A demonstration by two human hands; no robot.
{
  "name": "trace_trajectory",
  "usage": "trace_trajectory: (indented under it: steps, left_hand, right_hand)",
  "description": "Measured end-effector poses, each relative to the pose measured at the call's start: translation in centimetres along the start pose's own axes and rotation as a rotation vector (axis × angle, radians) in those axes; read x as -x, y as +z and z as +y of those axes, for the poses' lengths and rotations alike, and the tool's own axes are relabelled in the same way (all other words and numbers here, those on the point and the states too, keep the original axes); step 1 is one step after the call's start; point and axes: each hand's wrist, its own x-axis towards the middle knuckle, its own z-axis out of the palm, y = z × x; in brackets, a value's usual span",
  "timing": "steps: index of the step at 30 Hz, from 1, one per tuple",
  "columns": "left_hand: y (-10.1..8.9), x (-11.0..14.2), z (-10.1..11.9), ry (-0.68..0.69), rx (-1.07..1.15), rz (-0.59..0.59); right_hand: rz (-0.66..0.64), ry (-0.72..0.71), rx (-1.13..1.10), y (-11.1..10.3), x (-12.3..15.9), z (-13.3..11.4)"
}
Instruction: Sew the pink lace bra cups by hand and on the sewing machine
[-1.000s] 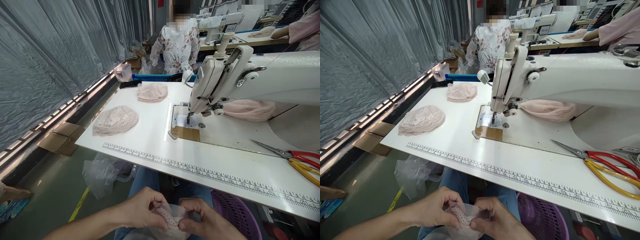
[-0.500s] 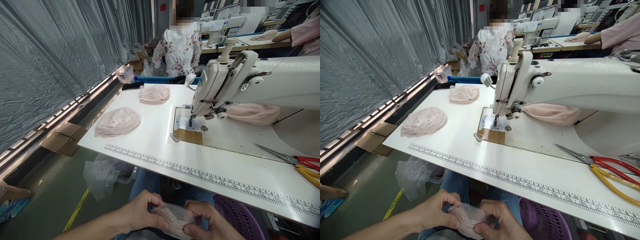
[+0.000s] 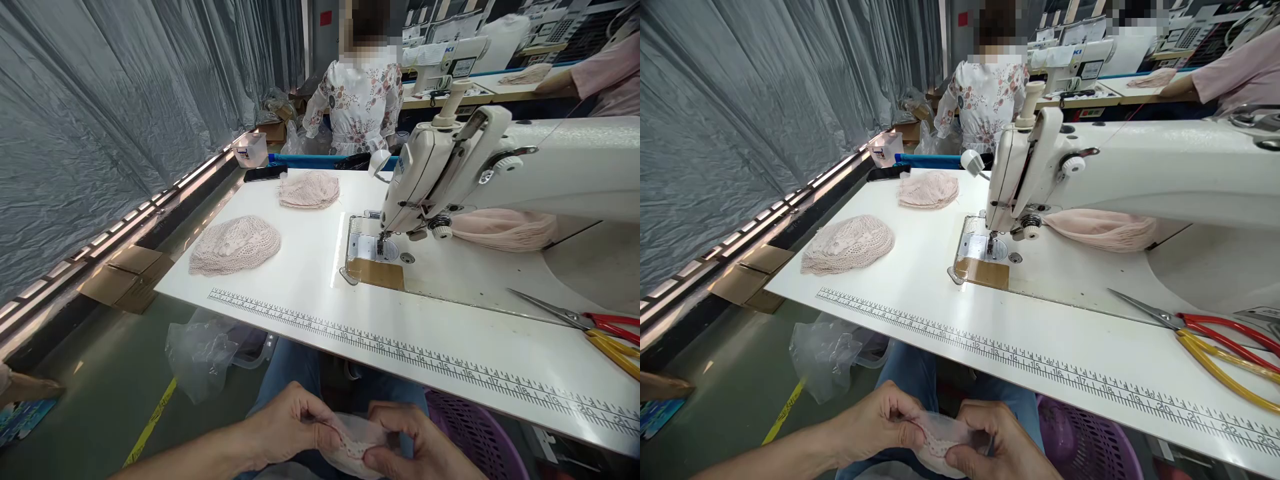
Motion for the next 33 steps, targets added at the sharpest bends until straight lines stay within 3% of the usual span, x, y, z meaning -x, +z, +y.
trace_trajectory:
  steps: [8,13,20,29,33]
  left_hand:
    - [-0.4,0.3,0.5,-0.075,0.065,-0.063]
    - [-0.7,0.3,0.2,-0.097,0.083,-0.076]
    - [-0.7,0.4,0.1,-0.080,0.078,-0.085]
    - [-0.6,0.8,0.7,-0.075,0.049,-0.109]
    - [-0.6,0.8,0.7,-0.081,0.063,-0.100]
  right_hand:
    - [-0.084,-0.055,-0.131,-0.9,0.4,2.6]
    - [-0.168,-0.126,-0.238,-1.1,0.5,1.4]
    - [-0.140,-0.109,-0.272,-1.0,0.6,1.0]
    - [-0.080,-0.100,-0.195,-1.0,1.0,2.4]
    - [-0.102,-0.153,-0.035,-1.3,0.8,2.7]
